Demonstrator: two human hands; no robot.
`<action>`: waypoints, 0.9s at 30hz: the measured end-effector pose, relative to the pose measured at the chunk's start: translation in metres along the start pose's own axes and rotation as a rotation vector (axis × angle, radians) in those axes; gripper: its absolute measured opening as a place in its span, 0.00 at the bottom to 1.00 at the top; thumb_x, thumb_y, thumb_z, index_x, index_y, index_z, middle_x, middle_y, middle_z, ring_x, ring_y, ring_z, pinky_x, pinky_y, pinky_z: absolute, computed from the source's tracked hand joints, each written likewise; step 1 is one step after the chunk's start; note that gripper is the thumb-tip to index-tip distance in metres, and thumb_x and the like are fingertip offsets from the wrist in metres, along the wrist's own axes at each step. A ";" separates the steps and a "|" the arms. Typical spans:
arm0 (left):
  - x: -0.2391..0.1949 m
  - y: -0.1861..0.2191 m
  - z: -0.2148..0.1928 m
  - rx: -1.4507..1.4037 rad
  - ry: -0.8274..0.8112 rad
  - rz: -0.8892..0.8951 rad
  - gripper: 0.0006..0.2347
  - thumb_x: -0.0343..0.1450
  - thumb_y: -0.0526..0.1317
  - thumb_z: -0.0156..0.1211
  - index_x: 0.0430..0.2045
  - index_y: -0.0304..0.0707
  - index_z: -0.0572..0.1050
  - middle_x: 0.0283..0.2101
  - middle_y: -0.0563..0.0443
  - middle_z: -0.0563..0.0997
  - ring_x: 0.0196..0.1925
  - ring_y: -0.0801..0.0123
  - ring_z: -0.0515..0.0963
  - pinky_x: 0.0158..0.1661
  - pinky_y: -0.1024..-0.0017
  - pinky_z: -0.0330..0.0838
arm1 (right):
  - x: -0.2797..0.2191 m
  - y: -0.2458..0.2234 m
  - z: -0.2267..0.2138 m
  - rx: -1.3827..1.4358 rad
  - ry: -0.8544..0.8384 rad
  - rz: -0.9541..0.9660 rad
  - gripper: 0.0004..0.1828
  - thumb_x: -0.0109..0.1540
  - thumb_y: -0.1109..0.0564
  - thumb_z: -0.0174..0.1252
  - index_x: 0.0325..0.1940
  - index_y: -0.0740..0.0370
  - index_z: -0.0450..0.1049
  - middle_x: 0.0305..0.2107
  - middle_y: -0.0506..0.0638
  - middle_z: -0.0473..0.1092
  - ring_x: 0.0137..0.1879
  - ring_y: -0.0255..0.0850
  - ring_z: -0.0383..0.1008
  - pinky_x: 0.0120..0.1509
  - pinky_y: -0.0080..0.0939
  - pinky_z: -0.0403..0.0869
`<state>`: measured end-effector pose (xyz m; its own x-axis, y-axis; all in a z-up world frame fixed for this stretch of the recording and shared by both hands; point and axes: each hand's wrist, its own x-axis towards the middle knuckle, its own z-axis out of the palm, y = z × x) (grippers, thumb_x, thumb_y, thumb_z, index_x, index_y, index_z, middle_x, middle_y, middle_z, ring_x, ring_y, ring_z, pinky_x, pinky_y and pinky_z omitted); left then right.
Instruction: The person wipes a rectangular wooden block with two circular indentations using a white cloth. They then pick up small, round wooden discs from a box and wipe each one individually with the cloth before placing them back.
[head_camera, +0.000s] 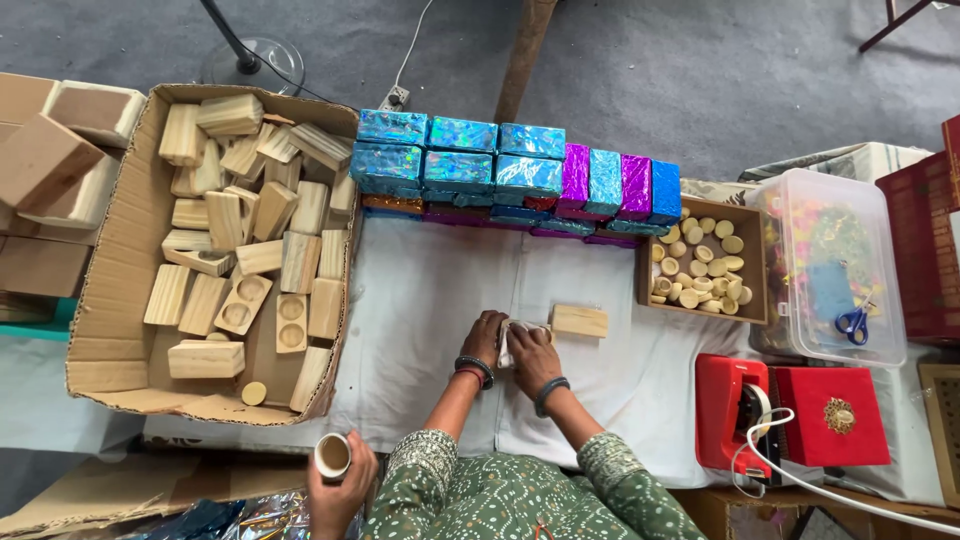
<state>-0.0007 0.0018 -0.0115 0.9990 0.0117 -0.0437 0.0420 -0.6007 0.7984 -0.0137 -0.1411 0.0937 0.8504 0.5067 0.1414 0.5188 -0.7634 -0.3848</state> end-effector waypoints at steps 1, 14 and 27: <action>0.000 0.002 -0.002 -0.006 0.014 0.009 0.16 0.70 0.31 0.54 0.52 0.46 0.73 0.59 0.49 0.73 0.59 0.53 0.74 0.57 0.62 0.72 | 0.002 -0.001 0.010 -0.113 -0.021 0.003 0.32 0.46 0.66 0.59 0.57 0.64 0.72 0.56 0.56 0.69 0.59 0.56 0.68 0.63 0.51 0.71; 0.000 0.005 -0.003 -0.036 -0.004 -0.019 0.26 0.57 0.36 0.74 0.50 0.44 0.74 0.57 0.48 0.73 0.59 0.53 0.74 0.56 0.61 0.72 | -0.038 0.083 0.030 0.238 0.008 0.513 0.24 0.53 0.64 0.57 0.53 0.53 0.78 0.46 0.53 0.76 0.54 0.51 0.74 0.60 0.48 0.75; -0.006 0.015 -0.012 -0.038 -0.001 -0.014 0.25 0.59 0.38 0.74 0.51 0.43 0.73 0.56 0.42 0.74 0.58 0.48 0.74 0.58 0.59 0.71 | -0.048 0.093 0.056 0.324 0.049 0.584 0.26 0.57 0.55 0.65 0.61 0.51 0.75 0.49 0.55 0.77 0.53 0.54 0.77 0.58 0.51 0.76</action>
<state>-0.0056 0.0024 0.0085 0.9983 0.0195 -0.0554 0.0566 -0.5699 0.8198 -0.0115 -0.2137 0.0001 0.9906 0.0220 -0.1351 -0.0741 -0.7439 -0.6641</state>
